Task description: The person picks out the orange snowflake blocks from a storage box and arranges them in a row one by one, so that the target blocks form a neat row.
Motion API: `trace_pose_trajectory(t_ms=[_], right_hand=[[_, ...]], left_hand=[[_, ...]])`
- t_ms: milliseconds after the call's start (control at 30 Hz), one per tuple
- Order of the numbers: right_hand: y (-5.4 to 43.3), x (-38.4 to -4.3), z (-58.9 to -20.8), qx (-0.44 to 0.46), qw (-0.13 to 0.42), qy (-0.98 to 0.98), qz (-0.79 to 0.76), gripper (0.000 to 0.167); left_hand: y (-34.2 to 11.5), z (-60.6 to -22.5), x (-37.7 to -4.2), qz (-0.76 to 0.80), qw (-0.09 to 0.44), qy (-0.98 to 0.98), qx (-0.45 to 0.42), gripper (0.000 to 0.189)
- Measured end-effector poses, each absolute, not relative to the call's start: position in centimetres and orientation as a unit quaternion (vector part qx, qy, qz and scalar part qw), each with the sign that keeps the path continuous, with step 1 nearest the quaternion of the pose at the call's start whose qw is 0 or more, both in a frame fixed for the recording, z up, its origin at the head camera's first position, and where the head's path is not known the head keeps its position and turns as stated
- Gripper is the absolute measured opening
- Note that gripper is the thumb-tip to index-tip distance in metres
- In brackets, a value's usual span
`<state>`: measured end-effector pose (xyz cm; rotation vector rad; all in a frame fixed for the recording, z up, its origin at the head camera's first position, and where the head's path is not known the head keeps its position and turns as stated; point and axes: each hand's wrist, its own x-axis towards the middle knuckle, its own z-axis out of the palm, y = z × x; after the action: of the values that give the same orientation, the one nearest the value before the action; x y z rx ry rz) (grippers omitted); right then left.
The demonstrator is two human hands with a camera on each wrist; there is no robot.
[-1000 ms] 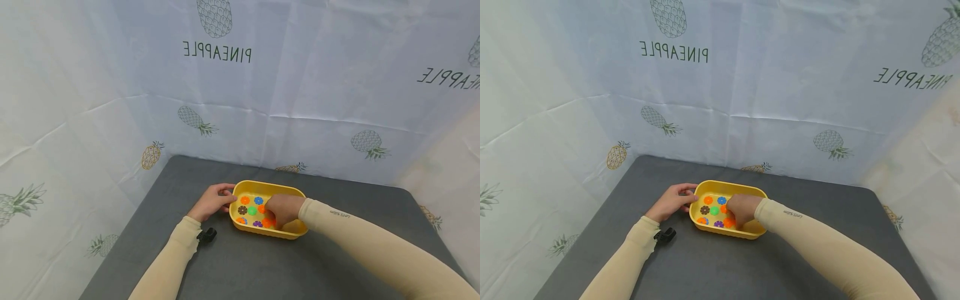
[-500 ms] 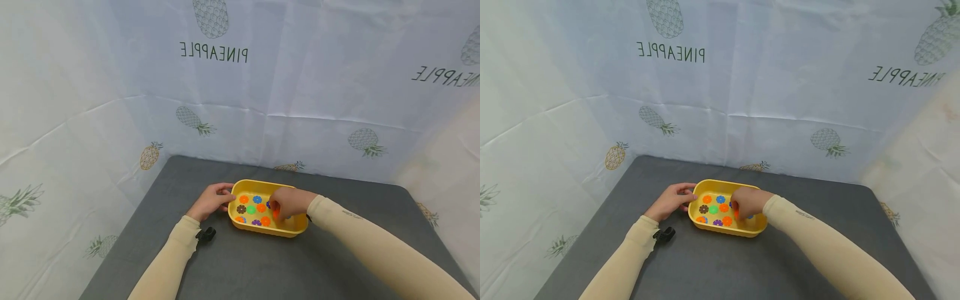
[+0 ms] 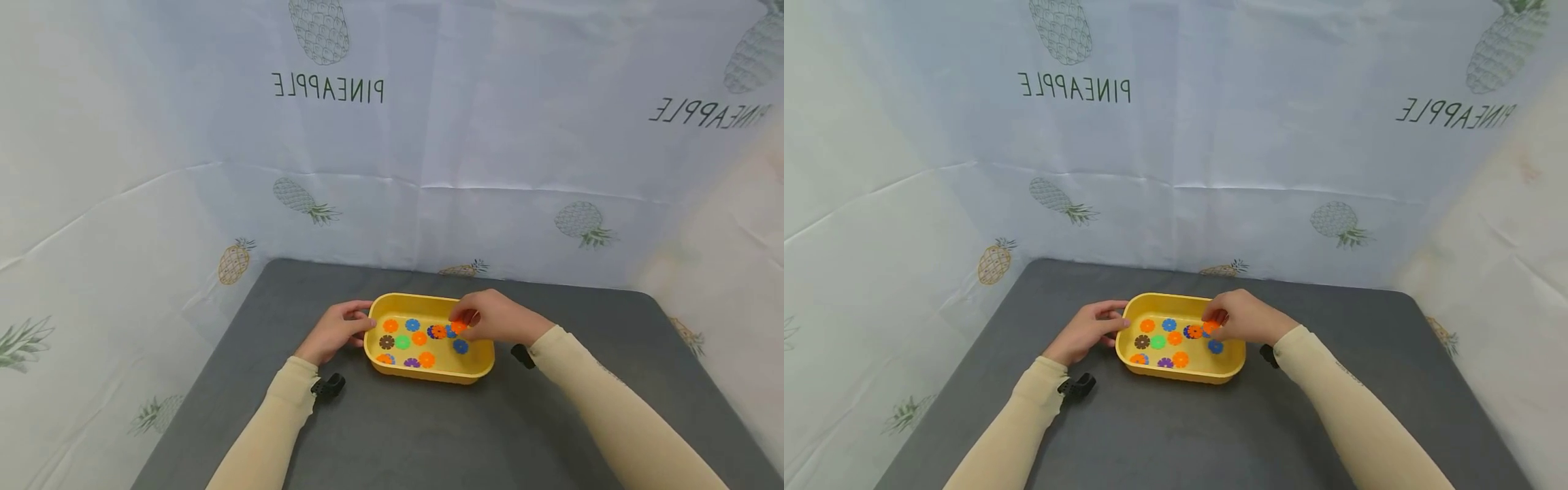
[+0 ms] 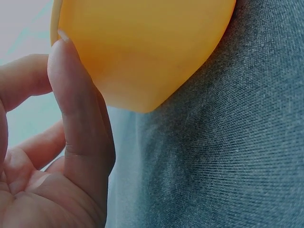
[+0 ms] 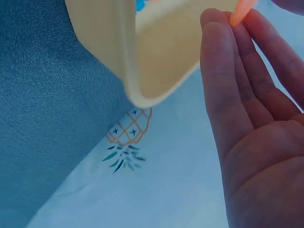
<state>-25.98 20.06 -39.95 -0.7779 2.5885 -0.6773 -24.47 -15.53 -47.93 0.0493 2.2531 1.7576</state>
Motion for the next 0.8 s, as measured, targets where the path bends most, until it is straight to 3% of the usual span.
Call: trace_pose_trajectory(t_ms=[400,800], right_hand=[[25.6,-23.7,-41.9,-0.165,0.075,0.914,-0.363,0.035],[29.2,-22.4,-46.5,-0.088,0.064,0.91,-0.401,0.04]], left_hand=[[-15.9,-48.6,-24.4,0.614,0.152,0.774,0.034,0.059],[-16.1,-48.3,-24.5,0.611,0.158,0.775,0.038,0.061]])
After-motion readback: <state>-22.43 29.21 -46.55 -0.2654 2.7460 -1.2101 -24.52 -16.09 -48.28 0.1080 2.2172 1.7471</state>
